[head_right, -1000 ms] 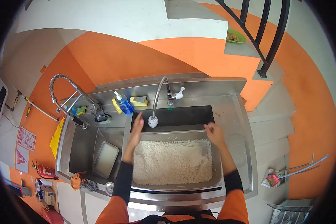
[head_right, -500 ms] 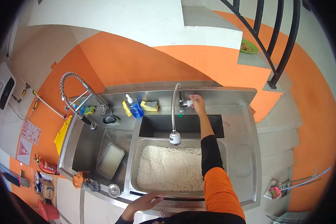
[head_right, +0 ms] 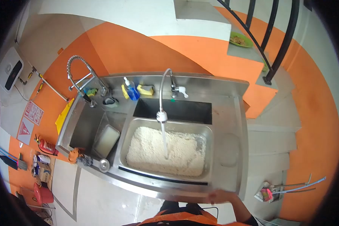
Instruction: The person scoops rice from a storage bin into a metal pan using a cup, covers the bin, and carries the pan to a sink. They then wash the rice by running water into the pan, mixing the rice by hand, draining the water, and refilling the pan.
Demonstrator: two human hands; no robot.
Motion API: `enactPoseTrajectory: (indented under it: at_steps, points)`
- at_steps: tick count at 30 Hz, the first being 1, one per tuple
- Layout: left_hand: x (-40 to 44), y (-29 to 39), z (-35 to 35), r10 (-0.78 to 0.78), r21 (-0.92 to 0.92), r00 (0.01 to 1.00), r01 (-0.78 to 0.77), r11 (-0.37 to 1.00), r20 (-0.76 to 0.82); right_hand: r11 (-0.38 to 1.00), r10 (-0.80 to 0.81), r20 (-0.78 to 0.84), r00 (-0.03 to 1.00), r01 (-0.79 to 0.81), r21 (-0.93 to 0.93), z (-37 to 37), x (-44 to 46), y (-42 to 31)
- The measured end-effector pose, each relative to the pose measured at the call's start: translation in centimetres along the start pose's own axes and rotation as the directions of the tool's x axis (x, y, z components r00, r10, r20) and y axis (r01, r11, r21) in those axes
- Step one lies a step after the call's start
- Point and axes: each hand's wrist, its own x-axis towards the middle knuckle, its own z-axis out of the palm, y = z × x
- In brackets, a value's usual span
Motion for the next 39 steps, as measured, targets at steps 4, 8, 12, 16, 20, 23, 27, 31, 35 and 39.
enactPoseTrajectory:
  at_steps: [4, 8, 12, 16, 20, 23, 27, 31, 35, 39]
  points:
    - [0.4, 1.1, 5.5, 0.095, 0.112, 0.994, -0.100, 0.989, 0.053, 0.955, 0.283, 0.238, 0.929, -0.252, -0.153, 9.3, -7.7, 3.9]
    - [-0.4, 2.6, 8.8, 0.159, 0.241, 0.978, -0.188, 0.952, 0.134, 0.959, 0.284, -0.042, 0.958, -0.283, 0.017, 13.3, -11.4, 2.1]
    - [-3.2, 4.4, 10.2, 0.198, 0.335, 0.951, -0.272, 0.902, 0.237, 0.948, 0.307, -0.077, 0.949, -0.298, 0.107, 13.6, -13.1, 3.8]
    - [-9.3, 4.8, 8.2, 0.139, 0.348, 0.897, -0.300, 0.888, 0.419, 0.954, 0.289, -0.032, 0.957, -0.284, 0.097, 13.8, -14.7, 4.6]
    - [-10.4, 3.9, 8.2, 0.083, 0.446, 0.888, -0.305, 0.841, 0.452, 0.970, 0.245, -0.035, 0.969, -0.245, 0.004, 13.4, -15.4, 5.9]
    - [-9.4, 3.6, 8.9, 0.060, 0.536, 0.894, -0.319, 0.781, 0.445, 0.968, 0.215, -0.073, 0.974, -0.222, -0.116, 13.5, -14.3, 6.9]
    - [-8.4, 3.1, 9.6, 0.040, 0.643, 0.906, -0.330, 0.692, 0.422, 0.941, 0.178, -0.118, 0.977, -0.204, -0.269, 13.4, -13.1, 8.4]
    - [-7.8, 2.2, 10.5, 0.042, 0.744, 0.923, -0.335, 0.578, 0.383, 0.878, 0.136, -0.144, 0.980, -0.187, -0.440, 14.1, -12.9, 10.3]
    - [-7.9, 2.0, 11.4, 0.121, 0.801, 0.953, -0.299, 0.519, 0.278, 0.991, 0.066, -0.234, 0.970, -0.092, -0.102, 14.5, -13.8, 10.4]
    - [-9.0, 2.3, 12.1, 0.216, 0.730, 0.969, -0.232, 0.643, 0.118, 0.944, 0.108, -0.300, 0.948, -0.003, 0.329, 14.9, -15.5, 9.5]
